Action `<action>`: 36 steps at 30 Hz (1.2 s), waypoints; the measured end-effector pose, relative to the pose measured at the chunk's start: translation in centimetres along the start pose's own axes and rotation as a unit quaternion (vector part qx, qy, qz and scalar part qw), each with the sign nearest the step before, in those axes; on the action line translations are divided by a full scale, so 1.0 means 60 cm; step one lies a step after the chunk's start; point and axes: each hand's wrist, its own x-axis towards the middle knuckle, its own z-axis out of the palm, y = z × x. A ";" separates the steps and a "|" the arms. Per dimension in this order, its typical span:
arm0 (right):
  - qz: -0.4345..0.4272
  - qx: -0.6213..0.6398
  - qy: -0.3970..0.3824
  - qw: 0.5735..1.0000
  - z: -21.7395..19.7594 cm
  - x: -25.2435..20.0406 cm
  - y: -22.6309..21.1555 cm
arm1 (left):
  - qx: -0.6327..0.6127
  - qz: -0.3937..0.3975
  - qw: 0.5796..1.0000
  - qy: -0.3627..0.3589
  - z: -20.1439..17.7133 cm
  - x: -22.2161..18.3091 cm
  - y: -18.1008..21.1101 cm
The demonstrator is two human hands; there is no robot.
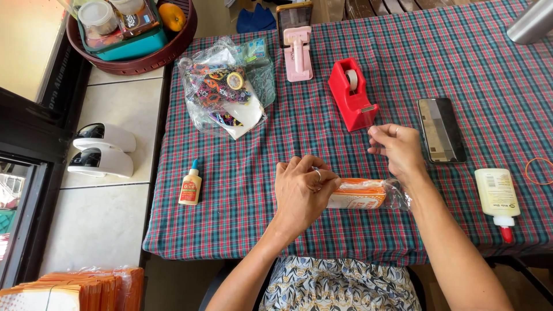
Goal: Packaging stacks of orange waffle bags into clear plastic sleeves at a workstation.
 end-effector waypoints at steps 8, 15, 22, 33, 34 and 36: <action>-0.111 -0.233 0.036 0.966 -0.055 0.071 0.032 | 0.009 -0.002 1.000 -0.006 0.012 -0.004 -0.011; -0.154 -0.464 -0.134 0.862 -0.094 -0.036 -0.204 | 0.071 0.031 0.997 0.019 0.024 -0.005 -0.019; -0.269 -0.601 -0.394 0.641 -0.050 -0.110 -0.280 | 0.067 0.005 0.997 -0.024 0.033 0.004 -0.032; -0.391 -0.659 -0.459 0.449 0.037 -0.125 -0.255 | 0.078 0.009 0.997 0.006 0.065 -0.004 -0.048; -0.391 -0.660 -0.460 0.448 0.037 -0.123 -0.252 | 0.077 0.008 0.997 0.007 0.062 -0.003 -0.046; -0.411 -0.666 -0.445 0.435 0.036 -0.118 -0.247 | 0.065 0.011 0.998 0.003 0.056 -0.002 -0.042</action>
